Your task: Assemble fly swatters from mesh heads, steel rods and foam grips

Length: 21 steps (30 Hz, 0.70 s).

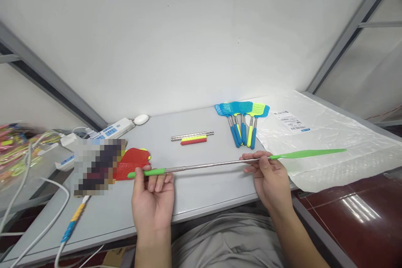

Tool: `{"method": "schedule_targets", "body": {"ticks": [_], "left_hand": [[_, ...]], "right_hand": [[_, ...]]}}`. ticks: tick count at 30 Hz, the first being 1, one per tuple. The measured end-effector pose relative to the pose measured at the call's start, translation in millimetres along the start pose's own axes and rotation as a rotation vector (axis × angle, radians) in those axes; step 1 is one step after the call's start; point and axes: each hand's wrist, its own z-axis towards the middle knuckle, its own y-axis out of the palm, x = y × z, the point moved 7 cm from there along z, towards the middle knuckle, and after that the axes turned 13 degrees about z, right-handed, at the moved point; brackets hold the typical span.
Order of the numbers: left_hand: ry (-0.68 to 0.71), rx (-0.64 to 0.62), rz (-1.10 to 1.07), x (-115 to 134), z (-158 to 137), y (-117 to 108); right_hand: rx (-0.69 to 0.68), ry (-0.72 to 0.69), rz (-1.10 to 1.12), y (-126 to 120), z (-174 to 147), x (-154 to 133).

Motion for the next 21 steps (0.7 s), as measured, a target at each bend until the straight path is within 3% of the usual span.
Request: {"method": "schedule_targets", "body": {"ticks": [12, 18, 21], "left_hand": [[0.043, 0.02, 0.062, -0.2, -2.4, 1.9], [0.193, -0.039, 0.263, 9.0, -7.8, 8.1], [0.199, -0.09, 0.365, 0.2, -13.8, 14.0]], "right_hand": [[0.025, 0.067, 0.045, 3.3, 0.6, 0.1], [0.008, 0.102, 0.119, -2.1, 2.7, -0.2], [-0.052, 0.136, 0.124, 0.7, 1.5, 2.8]]}}
